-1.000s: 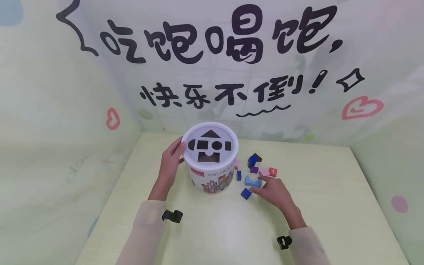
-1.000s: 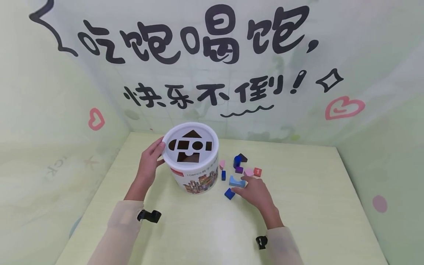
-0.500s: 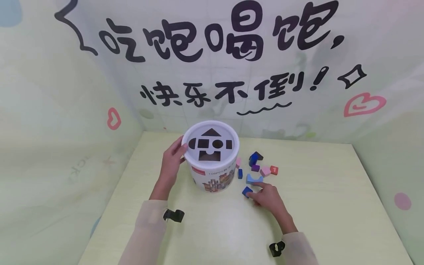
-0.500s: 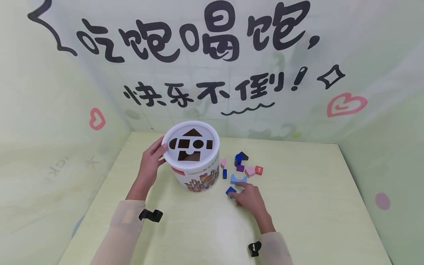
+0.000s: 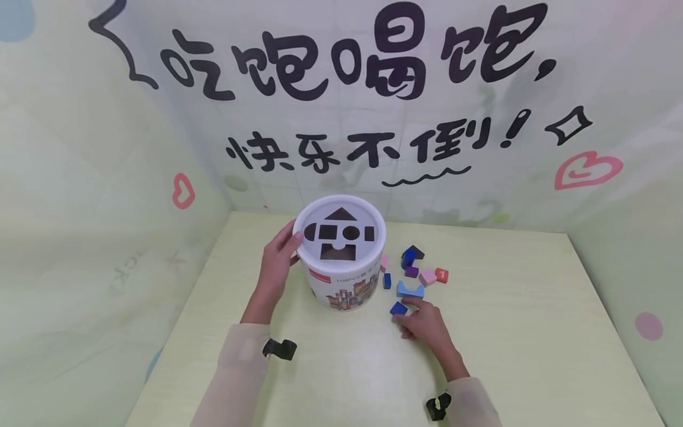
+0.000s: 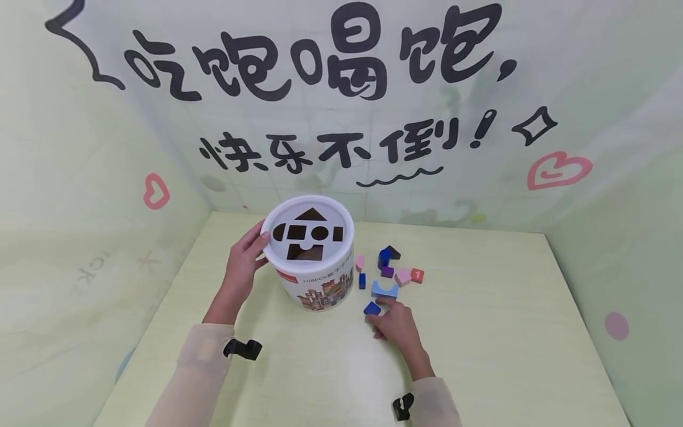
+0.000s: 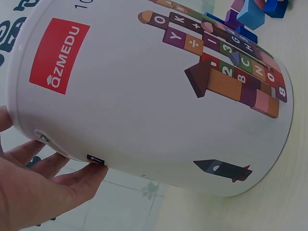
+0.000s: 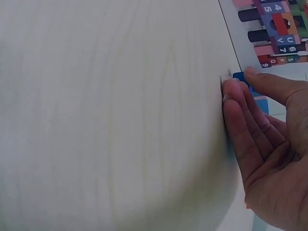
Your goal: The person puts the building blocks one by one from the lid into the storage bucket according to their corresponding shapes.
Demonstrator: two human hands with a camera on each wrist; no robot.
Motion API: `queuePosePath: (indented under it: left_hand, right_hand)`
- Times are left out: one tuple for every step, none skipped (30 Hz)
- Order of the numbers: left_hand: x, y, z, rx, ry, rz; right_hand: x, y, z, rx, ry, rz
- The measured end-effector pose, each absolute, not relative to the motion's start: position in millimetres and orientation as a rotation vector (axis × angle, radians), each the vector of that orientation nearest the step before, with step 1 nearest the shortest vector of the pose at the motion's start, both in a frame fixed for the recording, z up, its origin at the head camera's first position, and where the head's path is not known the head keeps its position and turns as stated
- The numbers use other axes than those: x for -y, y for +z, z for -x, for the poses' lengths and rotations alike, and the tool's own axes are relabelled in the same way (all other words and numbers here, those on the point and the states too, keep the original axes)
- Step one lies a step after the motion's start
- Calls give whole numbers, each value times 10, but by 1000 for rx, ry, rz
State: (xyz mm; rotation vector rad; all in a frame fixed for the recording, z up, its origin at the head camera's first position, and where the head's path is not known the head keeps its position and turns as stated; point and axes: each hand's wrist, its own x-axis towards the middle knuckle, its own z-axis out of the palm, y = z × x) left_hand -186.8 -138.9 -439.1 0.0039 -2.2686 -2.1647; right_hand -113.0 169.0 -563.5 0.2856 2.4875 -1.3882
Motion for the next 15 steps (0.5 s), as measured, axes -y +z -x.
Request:
queuePosePath:
  left_hand:
    - [1390,-4388,1869,2273,-2159,-5]
    - [1393,-4385,1871,2278,-2155,-1]
    - [1397,-4383,1872,2284,-2150,1]
    - [1400,-4380,1870,2288,-2149,2]
    - [1403,-4383,1872,2290,-2146,1]
    - [1404,-4383,1867,2292,-2142,-5]
    - [1405,-4384,1865,2293,-2143,-7]
    - [1406,-4387,1861,2296,-2140,-9]
    - [1405,-4391,1856,2298,-2138,-12]
    - [1406,-4392,1852,2295,-2139,-14]
    - [1406,-4395,1849,2296,-2136,-14]
    - [1405,-4393,1843,2294,-2135,-12]
    - [1404,-4394,1840,2291,-2136,-9]
    - [1402,-4396,1835,2287,-2138,-7]
    - [1400,-4397,1831,2286,-2139,-6]
  right_hand:
    - [-1687,-5636,1136,-2488,-1385,-287]
    - [-1682,-5634,1141,-2486,-1383,-290]
    - [-1679,-5637,1145,-2491,-1378,-282]
    - [-1677,-5637,1148,-2494,-1371,-276]
    - [-1674,-5636,1152,-2500,-1363,-265]
    - [-1671,-5636,1156,-2504,-1357,-261]
    - [-1670,-5634,1157,-2509,-1348,-250]
    - [-1668,-5629,1156,-2512,-1337,-240]
    - [-1668,-5627,1155,-2514,-1329,-234]
    - [-1666,-5618,1158,-2514,-1320,-230]
    - [-1667,-5609,1158,-2516,-1313,-226]
    - [-1668,-5604,1157,-2515,-1313,-220]
    - [-1670,-5598,1152,-2517,-1310,-212]
    - [-1674,-5595,1149,-2518,-1311,-208]
    - [-1678,-5590,1143,-2518,-1312,-207]
